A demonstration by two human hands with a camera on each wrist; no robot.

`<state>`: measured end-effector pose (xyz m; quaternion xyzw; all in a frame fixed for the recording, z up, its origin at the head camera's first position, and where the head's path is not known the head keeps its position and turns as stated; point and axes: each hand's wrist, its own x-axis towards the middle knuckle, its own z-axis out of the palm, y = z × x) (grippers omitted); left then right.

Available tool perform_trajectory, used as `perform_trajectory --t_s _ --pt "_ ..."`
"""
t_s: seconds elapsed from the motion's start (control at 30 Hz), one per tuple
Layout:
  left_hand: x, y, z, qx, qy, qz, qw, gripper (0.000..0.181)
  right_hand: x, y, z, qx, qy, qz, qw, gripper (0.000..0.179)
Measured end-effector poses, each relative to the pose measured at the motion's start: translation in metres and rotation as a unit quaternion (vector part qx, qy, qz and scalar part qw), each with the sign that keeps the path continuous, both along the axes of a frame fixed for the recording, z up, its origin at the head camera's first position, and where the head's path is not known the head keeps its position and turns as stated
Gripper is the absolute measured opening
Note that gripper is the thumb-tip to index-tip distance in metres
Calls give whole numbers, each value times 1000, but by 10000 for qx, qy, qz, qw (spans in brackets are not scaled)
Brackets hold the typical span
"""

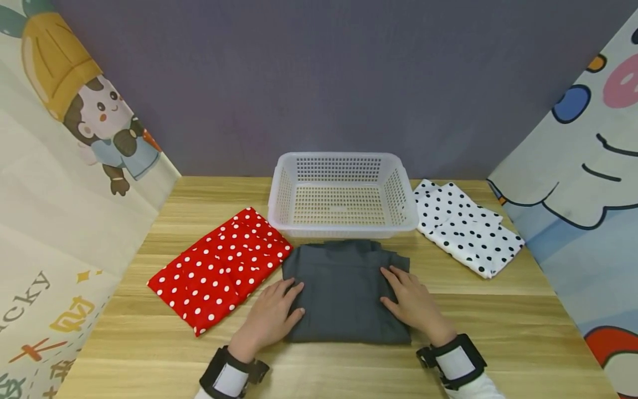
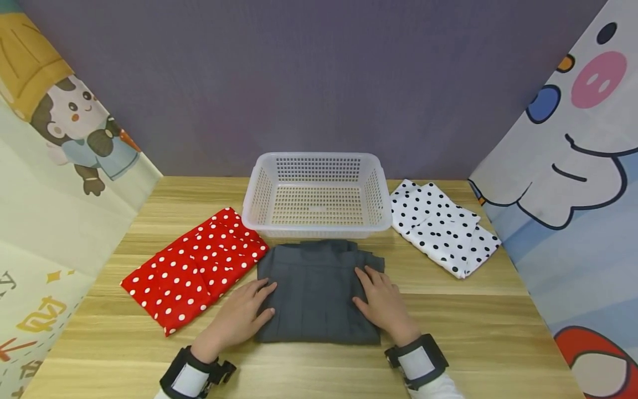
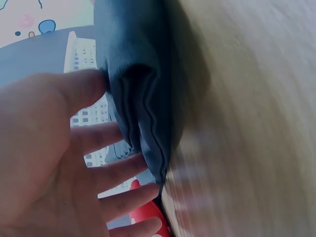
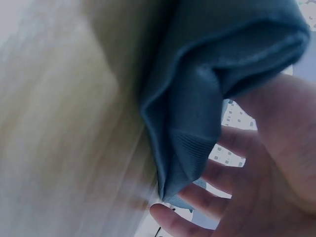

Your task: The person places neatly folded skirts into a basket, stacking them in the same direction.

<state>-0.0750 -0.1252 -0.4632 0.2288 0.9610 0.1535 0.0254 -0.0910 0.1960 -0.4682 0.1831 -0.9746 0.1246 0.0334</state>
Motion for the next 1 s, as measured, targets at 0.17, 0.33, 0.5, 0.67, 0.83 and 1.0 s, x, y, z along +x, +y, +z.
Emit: perform_trajectory --t_s 0.17,0.33,0.5,0.67,0.83,1.0 --pt "-2 4 1 168 286 271 9991 46 1 -2 2 -87 -22 -91 9999 62" --pt "-9 10 2 405 733 627 9945 35 -2 -3 6 -189 -107 -286 9994 61" --pt "-17 18 5 728 763 1060 9888 30 -5 -7 12 -446 -168 -615 9970 60" --pt "-22 25 9 895 510 1630 9812 37 -9 -12 19 -610 -436 -1232 9895 61" --pt "-25 29 14 716 197 1998 9770 49 -9 -16 24 -525 -886 -1772 9788 65" --pt "-27 31 20 653 -275 2315 9703 57 -7 -18 27 -410 -1188 -1963 9725 69"
